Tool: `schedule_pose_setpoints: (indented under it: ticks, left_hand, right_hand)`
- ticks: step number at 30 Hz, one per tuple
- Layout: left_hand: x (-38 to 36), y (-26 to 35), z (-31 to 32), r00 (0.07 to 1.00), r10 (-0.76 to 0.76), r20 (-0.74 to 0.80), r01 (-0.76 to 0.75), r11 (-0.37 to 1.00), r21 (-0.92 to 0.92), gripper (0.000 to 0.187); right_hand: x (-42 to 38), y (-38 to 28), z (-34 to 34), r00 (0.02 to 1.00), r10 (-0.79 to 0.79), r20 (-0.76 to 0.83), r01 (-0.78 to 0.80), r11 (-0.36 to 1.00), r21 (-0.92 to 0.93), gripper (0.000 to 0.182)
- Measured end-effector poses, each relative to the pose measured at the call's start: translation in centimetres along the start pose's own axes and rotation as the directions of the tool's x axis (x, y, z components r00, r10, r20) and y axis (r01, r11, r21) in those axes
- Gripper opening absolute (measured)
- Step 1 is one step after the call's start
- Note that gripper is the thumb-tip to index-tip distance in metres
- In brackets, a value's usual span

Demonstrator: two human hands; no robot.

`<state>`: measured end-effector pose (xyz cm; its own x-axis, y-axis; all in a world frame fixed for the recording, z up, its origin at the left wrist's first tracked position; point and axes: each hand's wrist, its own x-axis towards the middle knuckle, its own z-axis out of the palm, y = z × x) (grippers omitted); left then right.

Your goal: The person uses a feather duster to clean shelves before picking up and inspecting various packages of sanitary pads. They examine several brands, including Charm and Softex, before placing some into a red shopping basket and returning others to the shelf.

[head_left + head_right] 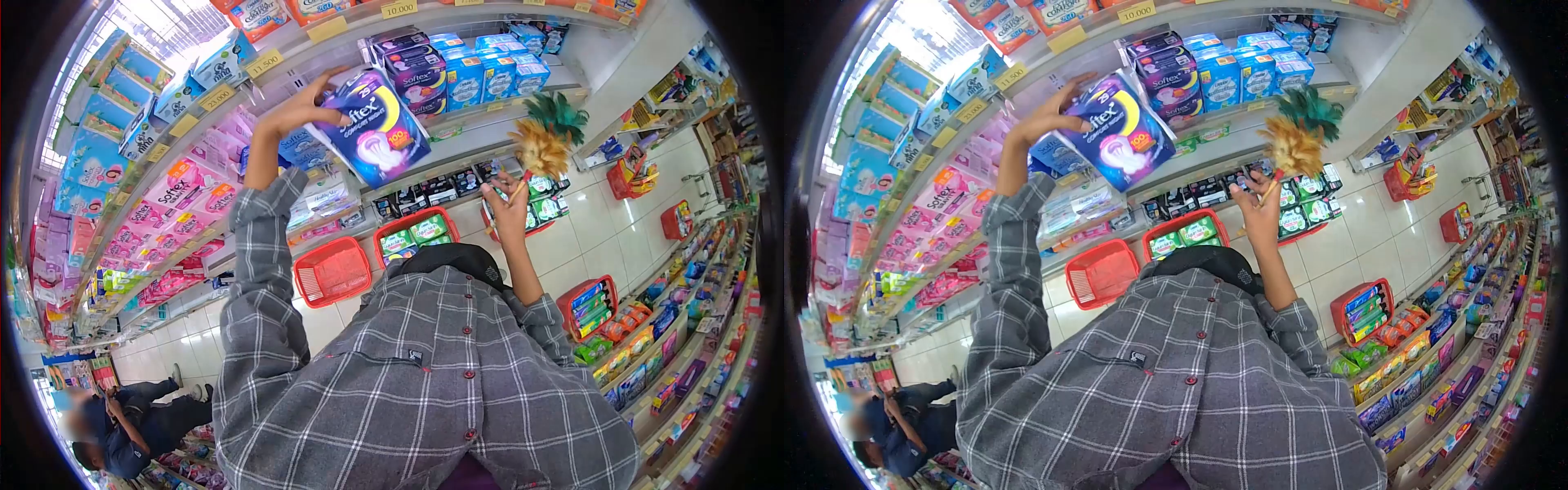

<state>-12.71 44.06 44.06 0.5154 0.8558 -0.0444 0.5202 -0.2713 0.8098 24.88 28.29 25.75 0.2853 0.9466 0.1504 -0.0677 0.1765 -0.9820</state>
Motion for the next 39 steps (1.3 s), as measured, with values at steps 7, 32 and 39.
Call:
schedule_pose_setpoints:
  ticks: [7, 32, 39]
  left_hand:
    - [-8.9, -11.5, 1.2, 0.903, -0.285, -0.321, -0.119, 0.552, -0.825, 0.078]
    - [-6.6, -0.9, 3.8, 0.781, -0.587, -0.213, -0.062, 0.267, -0.962, 0.063]
    - [-4.2, -1.8, 5.4, 0.786, -0.479, -0.392, -0.163, 0.451, -0.878, 0.057]
  right_hand:
    - [-1.7, 1.6, -1.1, 0.996, 0.091, -0.008, -0.090, 0.992, 0.090, 0.038]
    - [-3.7, 2.6, -2.2, 0.979, 0.206, 0.001, -0.206, 0.977, 0.047, 0.030]
    - [-4.6, 3.1, -2.5, 0.976, 0.212, -0.049, -0.209, 0.976, 0.061, 0.031]
